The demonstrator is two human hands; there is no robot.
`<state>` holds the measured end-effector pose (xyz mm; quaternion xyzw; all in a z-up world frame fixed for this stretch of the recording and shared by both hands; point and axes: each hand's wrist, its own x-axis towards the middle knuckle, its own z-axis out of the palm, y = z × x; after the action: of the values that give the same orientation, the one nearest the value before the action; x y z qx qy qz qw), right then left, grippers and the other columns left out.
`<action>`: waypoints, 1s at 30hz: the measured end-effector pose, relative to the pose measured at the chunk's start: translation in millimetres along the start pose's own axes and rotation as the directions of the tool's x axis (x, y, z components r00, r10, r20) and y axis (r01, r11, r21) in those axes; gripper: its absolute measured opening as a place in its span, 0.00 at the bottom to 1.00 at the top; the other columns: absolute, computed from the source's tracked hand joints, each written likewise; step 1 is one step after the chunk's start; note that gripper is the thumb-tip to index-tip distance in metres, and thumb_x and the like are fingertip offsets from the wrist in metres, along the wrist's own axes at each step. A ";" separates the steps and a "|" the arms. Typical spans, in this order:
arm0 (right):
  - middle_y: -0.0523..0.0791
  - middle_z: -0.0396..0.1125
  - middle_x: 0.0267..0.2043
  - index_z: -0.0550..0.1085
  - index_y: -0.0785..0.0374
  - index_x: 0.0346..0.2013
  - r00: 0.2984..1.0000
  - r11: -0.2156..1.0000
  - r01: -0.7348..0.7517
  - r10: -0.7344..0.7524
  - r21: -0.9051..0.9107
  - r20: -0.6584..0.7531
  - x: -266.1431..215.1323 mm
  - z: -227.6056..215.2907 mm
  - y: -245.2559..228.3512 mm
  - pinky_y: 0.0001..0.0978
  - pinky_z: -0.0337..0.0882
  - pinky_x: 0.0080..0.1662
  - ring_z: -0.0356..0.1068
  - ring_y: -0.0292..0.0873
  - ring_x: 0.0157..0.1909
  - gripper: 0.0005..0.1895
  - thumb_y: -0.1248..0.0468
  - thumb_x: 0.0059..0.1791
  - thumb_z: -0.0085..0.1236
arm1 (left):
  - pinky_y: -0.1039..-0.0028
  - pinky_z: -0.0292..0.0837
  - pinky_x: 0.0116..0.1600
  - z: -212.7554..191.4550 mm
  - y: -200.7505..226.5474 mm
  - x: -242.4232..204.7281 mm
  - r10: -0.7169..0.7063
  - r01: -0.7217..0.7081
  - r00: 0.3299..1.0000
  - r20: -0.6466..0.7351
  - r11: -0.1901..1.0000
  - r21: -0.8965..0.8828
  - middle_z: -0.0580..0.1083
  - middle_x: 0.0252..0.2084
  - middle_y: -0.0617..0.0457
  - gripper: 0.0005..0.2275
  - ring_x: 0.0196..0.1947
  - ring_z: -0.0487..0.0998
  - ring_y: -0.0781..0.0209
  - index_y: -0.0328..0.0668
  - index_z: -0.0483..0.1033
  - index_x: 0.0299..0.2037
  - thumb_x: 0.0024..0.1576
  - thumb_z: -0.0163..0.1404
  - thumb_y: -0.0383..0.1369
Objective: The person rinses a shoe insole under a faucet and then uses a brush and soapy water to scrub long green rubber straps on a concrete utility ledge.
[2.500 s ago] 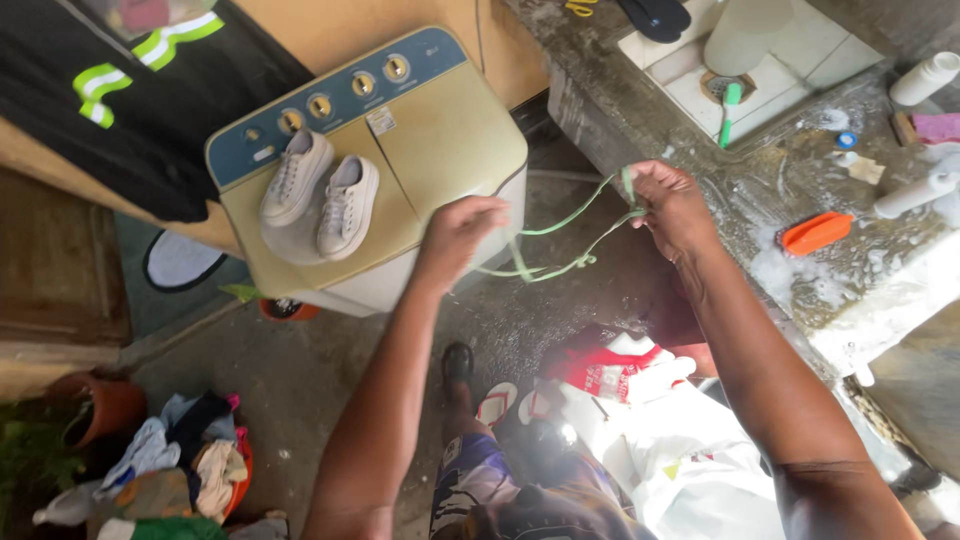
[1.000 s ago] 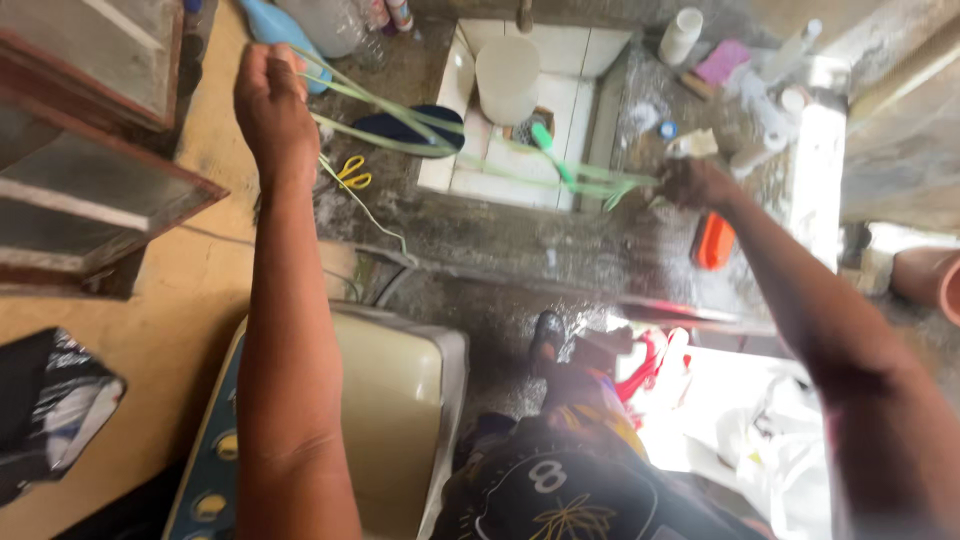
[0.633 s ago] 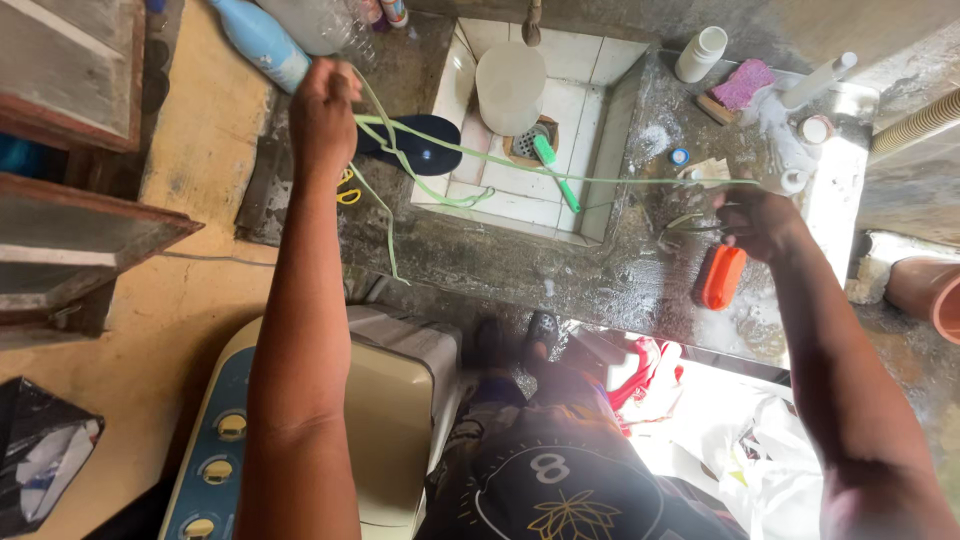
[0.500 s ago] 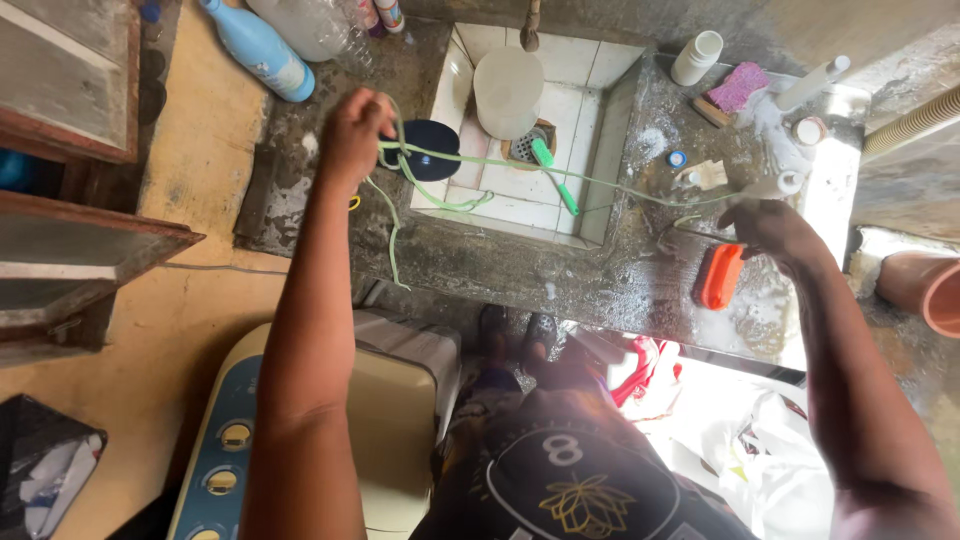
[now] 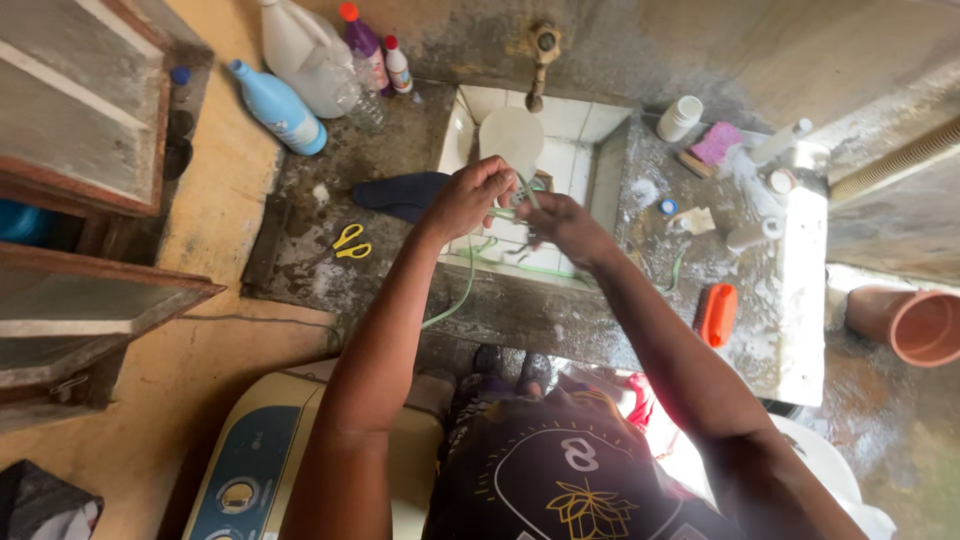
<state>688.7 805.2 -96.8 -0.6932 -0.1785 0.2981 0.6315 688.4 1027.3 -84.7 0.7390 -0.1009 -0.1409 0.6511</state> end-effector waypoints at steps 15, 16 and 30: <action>0.42 0.74 0.38 0.72 0.63 0.50 0.782 0.908 -0.408 0.294 -0.094 -0.550 -98.0 -131.7 108.5 0.30 0.70 0.34 0.70 0.36 0.34 0.15 0.57 0.54 0.57 | 0.74 0.71 0.31 -96.9 -84.4 -130.1 -0.384 0.393 0.913 -0.140 0.918 0.046 0.59 0.23 0.63 0.20 0.23 0.63 0.68 0.50 0.62 0.27 0.64 0.43 0.54; 0.43 0.74 0.41 0.73 0.66 0.50 0.786 0.913 -0.394 0.277 -0.104 -0.552 -109.5 -138.1 111.7 0.31 0.71 0.35 0.69 0.37 0.35 0.15 0.57 0.56 0.54 | 0.74 0.71 0.31 -104.8 -83.6 -136.3 -0.389 0.398 0.912 -0.131 0.916 0.047 0.59 0.23 0.63 0.20 0.23 0.63 0.68 0.50 0.62 0.27 0.64 0.43 0.54; 0.37 0.64 0.28 0.71 0.61 0.61 0.868 0.973 -0.064 -0.056 -0.223 -0.493 -129.1 -82.6 -45.4 0.27 0.67 0.34 0.63 0.32 0.29 0.18 0.55 0.61 0.46 | 0.82 0.79 0.31 -5.5 -13.9 -86.9 -0.139 0.129 0.990 0.020 0.954 0.270 0.73 0.31 0.55 0.16 0.27 0.76 0.68 0.41 0.65 0.62 0.67 0.37 0.36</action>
<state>649.4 667.5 -25.9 -0.8155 -0.0425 0.0884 0.5703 608.0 1063.2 -91.2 0.8224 -0.0814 -0.1841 0.5321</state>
